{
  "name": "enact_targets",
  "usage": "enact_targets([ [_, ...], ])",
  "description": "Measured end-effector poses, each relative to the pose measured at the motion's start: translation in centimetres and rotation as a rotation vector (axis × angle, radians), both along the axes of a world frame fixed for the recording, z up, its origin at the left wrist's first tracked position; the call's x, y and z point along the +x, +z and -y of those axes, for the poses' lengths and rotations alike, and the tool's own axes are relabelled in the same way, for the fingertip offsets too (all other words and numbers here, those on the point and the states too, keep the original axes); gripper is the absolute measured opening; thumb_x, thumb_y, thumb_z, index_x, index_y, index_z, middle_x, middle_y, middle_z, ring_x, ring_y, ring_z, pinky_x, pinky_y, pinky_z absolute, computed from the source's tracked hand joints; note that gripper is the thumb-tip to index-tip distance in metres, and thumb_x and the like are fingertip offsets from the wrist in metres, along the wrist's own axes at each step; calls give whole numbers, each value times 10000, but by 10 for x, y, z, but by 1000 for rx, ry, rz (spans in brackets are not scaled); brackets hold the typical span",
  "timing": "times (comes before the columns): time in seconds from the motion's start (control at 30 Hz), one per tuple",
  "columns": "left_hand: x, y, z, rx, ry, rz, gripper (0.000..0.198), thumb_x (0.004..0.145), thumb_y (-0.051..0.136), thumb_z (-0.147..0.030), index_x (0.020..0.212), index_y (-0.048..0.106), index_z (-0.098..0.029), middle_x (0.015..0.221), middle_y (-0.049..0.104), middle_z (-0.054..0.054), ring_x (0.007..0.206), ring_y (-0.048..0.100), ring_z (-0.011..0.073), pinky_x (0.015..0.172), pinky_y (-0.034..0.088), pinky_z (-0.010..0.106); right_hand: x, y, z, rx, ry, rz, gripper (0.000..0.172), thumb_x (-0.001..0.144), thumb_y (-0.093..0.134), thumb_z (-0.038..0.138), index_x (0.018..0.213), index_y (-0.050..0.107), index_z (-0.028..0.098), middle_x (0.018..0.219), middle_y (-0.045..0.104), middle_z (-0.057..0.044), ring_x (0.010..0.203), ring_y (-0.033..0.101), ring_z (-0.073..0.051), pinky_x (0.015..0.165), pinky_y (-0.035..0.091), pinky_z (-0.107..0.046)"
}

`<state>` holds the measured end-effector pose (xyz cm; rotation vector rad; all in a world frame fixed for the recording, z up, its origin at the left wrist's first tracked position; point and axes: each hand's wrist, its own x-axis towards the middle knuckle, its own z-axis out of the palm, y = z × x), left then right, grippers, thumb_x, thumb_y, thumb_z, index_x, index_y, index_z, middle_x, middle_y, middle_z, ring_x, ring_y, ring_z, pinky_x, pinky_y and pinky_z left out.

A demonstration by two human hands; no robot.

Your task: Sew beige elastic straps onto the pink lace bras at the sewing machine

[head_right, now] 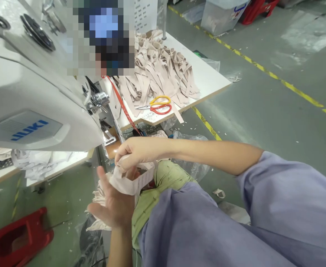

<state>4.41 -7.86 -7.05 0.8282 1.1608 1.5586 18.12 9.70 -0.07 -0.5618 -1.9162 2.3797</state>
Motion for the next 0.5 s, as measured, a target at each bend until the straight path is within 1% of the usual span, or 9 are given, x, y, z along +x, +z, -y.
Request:
enact_targets([
  [0.03, -4, 5, -2, 51, 27, -111, 882, 817, 74, -852, 1565, -58, -403, 1431, 566, 113, 1286, 571, 327, 976, 526, 514, -4, 5, -5, 129, 30, 9, 153, 763, 648, 275, 882, 704, 197, 749, 680, 16, 609, 572, -105, 591, 418, -230],
  [0.07, -11, 10, -5, 107, 58, -245, 836, 847, 132, -828, 1567, 9, -422, 1468, 536, 100, 1325, 535, 327, 1003, 513, 508, -8, 9, -11, 302, 37, 26, 128, 754, 642, 252, 850, 706, 197, 716, 658, 25, 595, 536, -99, 576, 385, -228],
  [0.1, -19, 15, -9, 159, 77, -408, 785, 878, 227, -791, 1564, 115, -426, 1505, 497, 90, 1364, 492, 336, 1039, 488, 514, -12, 12, -16, 493, 21, 50, 97, 743, 633, 227, 802, 704, 196, 675, 629, 32, 581, 495, -94, 558, 348, -231],
  [0.17, -39, 21, -19, 245, 51, -806, 715, 892, 490, -665, 1522, 339, -364, 1558, 427, 100, 1417, 409, 379, 1110, 409, 555, -18, 15, -26, 802, -22, 107, 76, 725, 613, 200, 722, 688, 192, 617, 578, 33, 564, 436, -96, 537, 287, -248],
  [0.2, -49, 21, -24, 287, 21, -1012, 715, 863, 613, -584, 1495, 412, -317, 1557, 423, 119, 1422, 393, 398, 1133, 373, 571, -21, 16, -29, 887, -30, 132, 81, 724, 606, 202, 709, 684, 191, 609, 571, 29, 563, 427, -100, 535, 272, -256],
  [0.27, -68, 17, -36, 372, -59, -1352, 764, 789, 759, -451, 1469, 469, -262, 1508, 485, 146, 1402, 425, 396, 1158, 341, 556, -24, 17, -33, 947, -26, 164, 93, 730, 602, 228, 717, 686, 191, 629, 590, 18, 563, 428, -107, 537, 260, -265],
  [0.3, -76, 14, -42, 414, -95, -1460, 774, 769, 788, -411, 1461, 482, -255, 1465, 535, 146, 1381, 459, 380, 1163, 346, 530, -26, 17, -34, 950, -23, 172, 101, 735, 600, 240, 727, 688, 192, 643, 603, 13, 564, 431, -110, 539, 257, -268],
  [0.4, -94, 1, -56, 478, -178, -1582, 695, 772, 796, -377, 1412, 546, -273, 1313, 667, 111, 1272, 584, 323, 1161, 372, 458, -28, 18, -34, 956, -29, 179, 106, 743, 595, 256, 734, 682, 196, 650, 610, 9, 565, 430, -117, 545, 245, -278],
  [0.5, -101, -3, -63, 505, -198, -1621, 677, 788, 785, -361, 1416, 541, -296, 1258, 702, 87, 1204, 636, 301, 1145, 395, 428, -29, 17, -34, 967, -3, 194, 139, 768, 592, 259, 665, 653, 188, 595, 576, 8, 549, 411, -116, 559, 237, -292],
])
